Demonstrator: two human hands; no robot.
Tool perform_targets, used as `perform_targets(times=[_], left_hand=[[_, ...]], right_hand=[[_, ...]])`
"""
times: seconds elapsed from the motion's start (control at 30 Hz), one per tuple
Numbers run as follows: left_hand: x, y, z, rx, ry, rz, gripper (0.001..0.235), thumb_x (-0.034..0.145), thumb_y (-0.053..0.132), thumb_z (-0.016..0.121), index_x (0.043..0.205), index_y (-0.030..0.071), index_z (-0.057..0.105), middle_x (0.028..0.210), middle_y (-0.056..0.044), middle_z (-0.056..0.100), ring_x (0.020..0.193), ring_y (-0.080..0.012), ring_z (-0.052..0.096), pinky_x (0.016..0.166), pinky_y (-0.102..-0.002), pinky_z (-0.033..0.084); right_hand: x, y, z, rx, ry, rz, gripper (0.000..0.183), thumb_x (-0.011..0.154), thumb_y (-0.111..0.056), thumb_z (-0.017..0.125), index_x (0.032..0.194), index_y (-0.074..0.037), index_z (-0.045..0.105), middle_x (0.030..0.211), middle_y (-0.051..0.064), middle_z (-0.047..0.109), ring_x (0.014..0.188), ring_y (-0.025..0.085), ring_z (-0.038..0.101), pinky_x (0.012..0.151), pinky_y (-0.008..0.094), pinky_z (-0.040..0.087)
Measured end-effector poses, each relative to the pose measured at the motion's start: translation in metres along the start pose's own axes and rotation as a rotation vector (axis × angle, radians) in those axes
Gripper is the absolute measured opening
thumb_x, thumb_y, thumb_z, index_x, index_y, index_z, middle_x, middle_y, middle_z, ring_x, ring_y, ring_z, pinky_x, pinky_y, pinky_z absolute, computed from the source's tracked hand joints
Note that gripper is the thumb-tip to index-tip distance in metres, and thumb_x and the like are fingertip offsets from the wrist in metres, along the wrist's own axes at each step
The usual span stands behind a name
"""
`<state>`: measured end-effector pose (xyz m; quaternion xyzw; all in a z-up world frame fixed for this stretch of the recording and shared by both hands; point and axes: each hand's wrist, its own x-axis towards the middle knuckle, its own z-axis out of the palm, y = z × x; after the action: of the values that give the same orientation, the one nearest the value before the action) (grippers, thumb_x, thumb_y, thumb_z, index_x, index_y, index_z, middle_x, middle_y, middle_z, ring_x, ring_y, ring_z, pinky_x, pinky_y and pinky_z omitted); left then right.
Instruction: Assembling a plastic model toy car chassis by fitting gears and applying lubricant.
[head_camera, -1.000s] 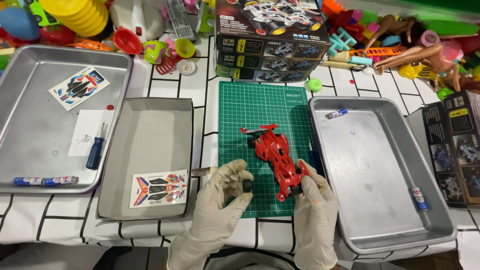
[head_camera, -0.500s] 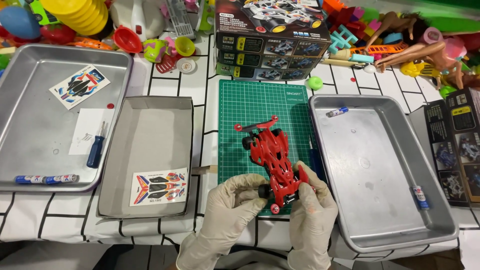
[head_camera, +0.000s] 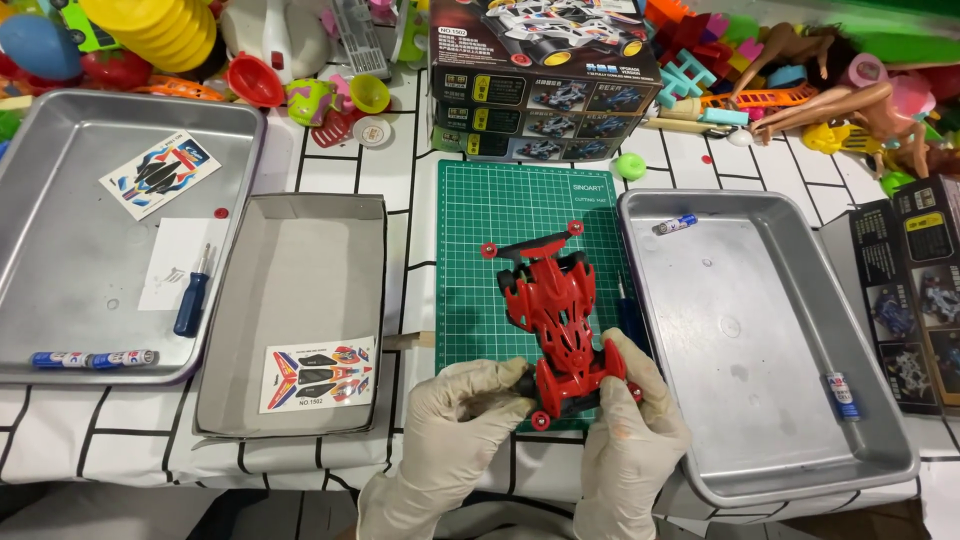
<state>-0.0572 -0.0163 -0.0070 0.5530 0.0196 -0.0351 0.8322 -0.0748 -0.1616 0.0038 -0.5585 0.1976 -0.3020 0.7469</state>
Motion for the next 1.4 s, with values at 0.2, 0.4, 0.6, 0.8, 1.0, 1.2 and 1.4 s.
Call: perform_targets(times=[0.2,0.4,0.6,0.8,1.0,1.2,1.4], left_hand=[[0.001,-0.006,0.001,0.058,-0.035,0.172,0.035,0.071,-0.007,0.089,0.104,0.0,0.081,0.097,-0.013,0.077,0.089,-0.0214,0.077,0.08,-0.028,0.068],[0.01,-0.009,0.001,-0.022,-0.02,0.185,0.032,0.068,-0.012,0.088,0.096,0.0,0.081,0.093,-0.014,0.08,0.089,-0.0215,0.077,0.087,-0.032,0.068],[0.016,0.016,0.004,0.226,-0.196,0.147,0.029,0.089,-0.002,0.069,0.116,0.004,0.076,0.12,-0.015,0.077,0.115,-0.0232,0.075,0.103,-0.031,0.062],[0.023,0.044,0.02,0.056,-0.264,-0.195,0.063,0.078,0.036,0.079,0.128,-0.001,0.069,0.124,-0.012,0.077,0.108,-0.0188,0.073,0.094,-0.031,0.061],[0.026,0.051,0.036,0.158,-0.239,-0.276,0.033,0.084,0.008,0.078,0.116,0.006,0.075,0.106,-0.003,0.079,0.089,-0.0102,0.07,0.086,-0.025,0.06],[0.024,0.069,0.035,0.166,-0.142,-0.318,0.03,0.085,0.008,0.077,0.115,0.003,0.076,0.107,-0.009,0.081,0.095,-0.016,0.074,0.092,-0.03,0.063],[0.023,0.093,-0.02,0.217,0.272,-0.381,0.052,0.073,0.009,0.077,0.124,0.0,0.075,0.114,-0.014,0.081,0.103,-0.0264,0.075,0.104,-0.046,0.061]], right_hand=[[-0.003,0.0,0.0,-0.123,-0.102,-0.184,0.037,0.087,0.0,0.067,0.123,0.006,0.067,0.129,0.022,0.068,0.124,0.031,0.066,0.107,0.037,0.058],[-0.002,0.002,0.002,-0.107,-0.121,-0.217,0.035,0.088,0.0,0.068,0.122,0.005,0.068,0.13,0.022,0.068,0.124,0.03,0.066,0.107,0.037,0.059],[0.004,-0.014,0.014,-0.001,0.077,0.087,0.037,0.091,0.002,0.06,0.128,0.006,0.065,0.133,0.019,0.069,0.126,0.025,0.065,0.109,0.031,0.054],[-0.002,-0.008,0.013,0.075,0.043,0.047,0.041,0.089,0.003,0.061,0.131,0.007,0.063,0.129,0.02,0.068,0.117,0.027,0.067,0.106,0.035,0.055],[-0.003,-0.014,0.008,-0.012,-0.021,0.034,0.039,0.085,0.004,0.065,0.124,0.004,0.065,0.127,0.02,0.07,0.119,0.028,0.068,0.104,0.039,0.058],[0.004,-0.027,-0.003,-0.023,-0.194,0.156,0.049,0.082,-0.004,0.068,0.13,0.004,0.064,0.136,0.02,0.069,0.122,0.028,0.068,0.102,0.04,0.058],[0.002,-0.04,-0.003,-0.095,-0.214,0.285,0.046,0.087,-0.012,0.066,0.132,-0.001,0.066,0.133,0.013,0.072,0.118,0.026,0.071,0.11,0.039,0.056]])
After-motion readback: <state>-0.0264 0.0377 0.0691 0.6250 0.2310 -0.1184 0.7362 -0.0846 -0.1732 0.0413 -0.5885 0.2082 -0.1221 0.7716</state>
